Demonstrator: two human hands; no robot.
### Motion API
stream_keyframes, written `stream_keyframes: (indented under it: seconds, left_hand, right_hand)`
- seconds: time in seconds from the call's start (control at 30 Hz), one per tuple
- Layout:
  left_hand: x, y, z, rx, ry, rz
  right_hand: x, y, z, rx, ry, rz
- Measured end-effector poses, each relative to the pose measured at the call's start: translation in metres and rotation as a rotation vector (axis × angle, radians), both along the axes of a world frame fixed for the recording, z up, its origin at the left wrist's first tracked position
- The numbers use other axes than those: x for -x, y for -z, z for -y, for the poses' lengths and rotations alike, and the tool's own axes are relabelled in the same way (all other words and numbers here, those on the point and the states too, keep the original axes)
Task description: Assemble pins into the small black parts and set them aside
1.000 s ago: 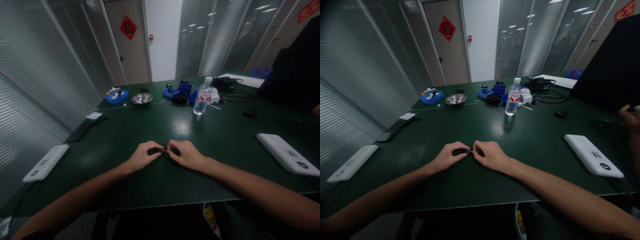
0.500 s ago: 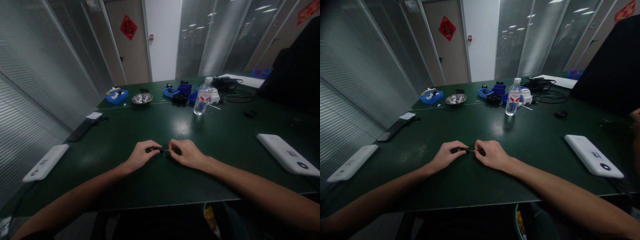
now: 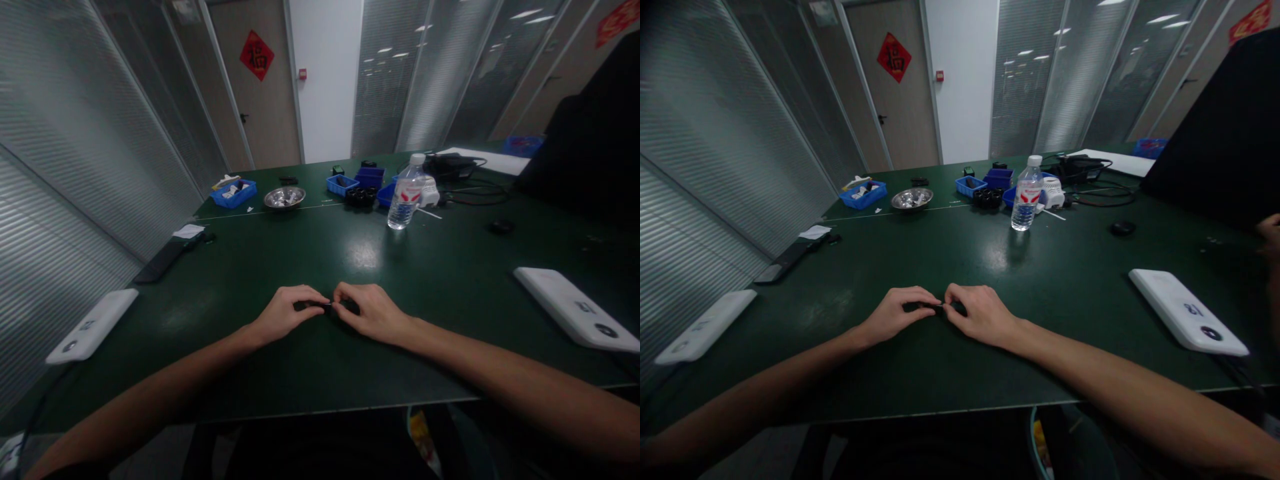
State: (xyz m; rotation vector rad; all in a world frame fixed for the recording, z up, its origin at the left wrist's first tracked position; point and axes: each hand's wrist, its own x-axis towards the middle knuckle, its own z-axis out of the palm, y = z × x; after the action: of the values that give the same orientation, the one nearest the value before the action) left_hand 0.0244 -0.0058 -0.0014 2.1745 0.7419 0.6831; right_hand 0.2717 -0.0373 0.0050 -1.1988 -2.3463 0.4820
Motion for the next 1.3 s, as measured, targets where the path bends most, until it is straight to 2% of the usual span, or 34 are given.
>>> stream_keyframes:
  seconds: [0.13,0.4,0.6,0.73,0.83,1.0,1.2,1.3]
  left_hand:
    - [0.0,-0.002,0.0,0.017,-0.003,-0.049]
    - [-0.001,-0.002,0.002,-0.089,-0.055,-0.08]
    - [-0.002,0.002,-0.001,-0.099,-0.052,-0.13]
    - [0.0,0.001,0.0,-0.097,-0.151,-0.121]
    - [0.0,-0.002,0.005,-0.153,-0.192,-0.145]
    - [-0.003,-0.003,0.012,-0.268,-0.146,-0.228]
    - [0.0,-0.002,0.007,-0.135,-0.252,-0.191]
    - [0.001,0.001,-0.001,-0.137,-0.233,-0.186]
  right_hand:
    - [-0.002,0.001,-0.002,-0.005,0.006,0.003]
    - [-0.003,0.003,-0.005,-0.024,0.083,0.025]
    - [-0.005,-0.001,-0.007,-0.072,0.109,0.164]
    - [-0.006,-0.004,-0.007,-0.077,0.157,0.212]
    - [-0.007,-0.002,-0.008,-0.07,0.196,0.202]
    - [-0.008,0.002,-0.012,-0.055,0.205,0.164]
    - [-0.009,0.001,-0.011,-0.048,0.2,0.146]
    - [-0.009,0.0,-0.011,-0.044,0.188,0.147]
